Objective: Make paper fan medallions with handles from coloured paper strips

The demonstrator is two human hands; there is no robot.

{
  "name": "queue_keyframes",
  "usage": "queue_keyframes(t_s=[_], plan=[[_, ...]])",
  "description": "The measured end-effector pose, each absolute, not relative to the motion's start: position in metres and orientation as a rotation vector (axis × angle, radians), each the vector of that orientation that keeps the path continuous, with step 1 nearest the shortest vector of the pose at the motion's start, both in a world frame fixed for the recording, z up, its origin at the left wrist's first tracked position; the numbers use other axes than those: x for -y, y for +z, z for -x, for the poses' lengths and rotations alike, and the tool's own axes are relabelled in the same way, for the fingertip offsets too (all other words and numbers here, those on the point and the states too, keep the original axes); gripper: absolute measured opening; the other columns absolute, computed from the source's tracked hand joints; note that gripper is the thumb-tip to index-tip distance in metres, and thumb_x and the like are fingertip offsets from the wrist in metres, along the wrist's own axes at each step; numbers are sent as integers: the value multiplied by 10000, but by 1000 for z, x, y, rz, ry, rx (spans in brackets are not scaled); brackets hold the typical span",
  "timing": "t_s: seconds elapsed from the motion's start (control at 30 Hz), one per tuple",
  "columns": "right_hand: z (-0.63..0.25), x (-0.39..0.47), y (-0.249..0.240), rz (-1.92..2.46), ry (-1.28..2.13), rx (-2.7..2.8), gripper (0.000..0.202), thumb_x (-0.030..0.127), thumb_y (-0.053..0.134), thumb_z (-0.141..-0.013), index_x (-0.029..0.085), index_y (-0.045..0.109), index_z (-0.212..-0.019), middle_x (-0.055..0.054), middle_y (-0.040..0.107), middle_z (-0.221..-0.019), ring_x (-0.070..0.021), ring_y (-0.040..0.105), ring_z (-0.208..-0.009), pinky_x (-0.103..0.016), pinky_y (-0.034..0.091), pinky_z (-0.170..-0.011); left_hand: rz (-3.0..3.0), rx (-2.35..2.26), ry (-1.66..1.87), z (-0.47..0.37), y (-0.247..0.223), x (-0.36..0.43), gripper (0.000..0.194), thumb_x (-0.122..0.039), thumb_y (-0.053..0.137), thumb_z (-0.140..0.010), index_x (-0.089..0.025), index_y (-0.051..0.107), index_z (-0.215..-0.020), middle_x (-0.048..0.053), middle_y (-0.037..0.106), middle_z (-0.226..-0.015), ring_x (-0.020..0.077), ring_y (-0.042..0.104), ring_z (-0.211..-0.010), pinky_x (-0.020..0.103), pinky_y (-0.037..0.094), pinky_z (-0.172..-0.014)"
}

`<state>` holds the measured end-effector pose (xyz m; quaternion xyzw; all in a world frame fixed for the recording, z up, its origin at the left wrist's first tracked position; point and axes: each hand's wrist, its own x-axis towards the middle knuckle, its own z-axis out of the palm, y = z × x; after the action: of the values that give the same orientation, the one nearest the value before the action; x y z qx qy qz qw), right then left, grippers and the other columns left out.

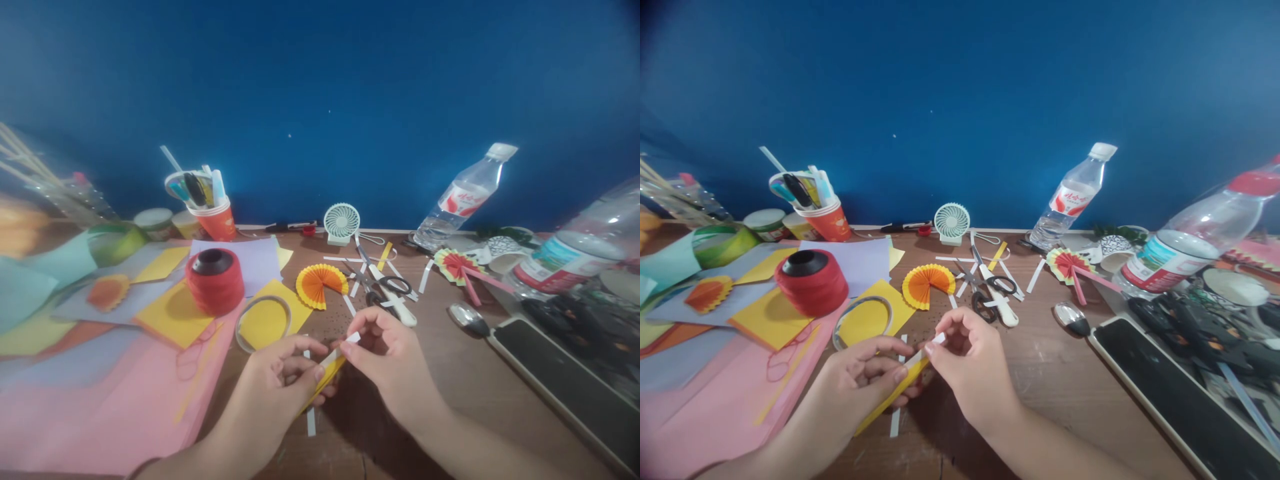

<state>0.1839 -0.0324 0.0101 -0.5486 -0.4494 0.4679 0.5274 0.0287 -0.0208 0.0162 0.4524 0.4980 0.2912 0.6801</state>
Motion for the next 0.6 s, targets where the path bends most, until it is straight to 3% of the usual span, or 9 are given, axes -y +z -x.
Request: queue_keyframes(t_s=[0.6], plan=[[-183,32,6,1272,1174,981,182,218,656,-640,201,485,-701,25,580,-613,-160,619,-619,-254,490,-538,-972,-1146,654,-31,19,20,268,-316,668,-641,-137,621,-835,68,706,-688,208,672,-658,263,532,-604]])
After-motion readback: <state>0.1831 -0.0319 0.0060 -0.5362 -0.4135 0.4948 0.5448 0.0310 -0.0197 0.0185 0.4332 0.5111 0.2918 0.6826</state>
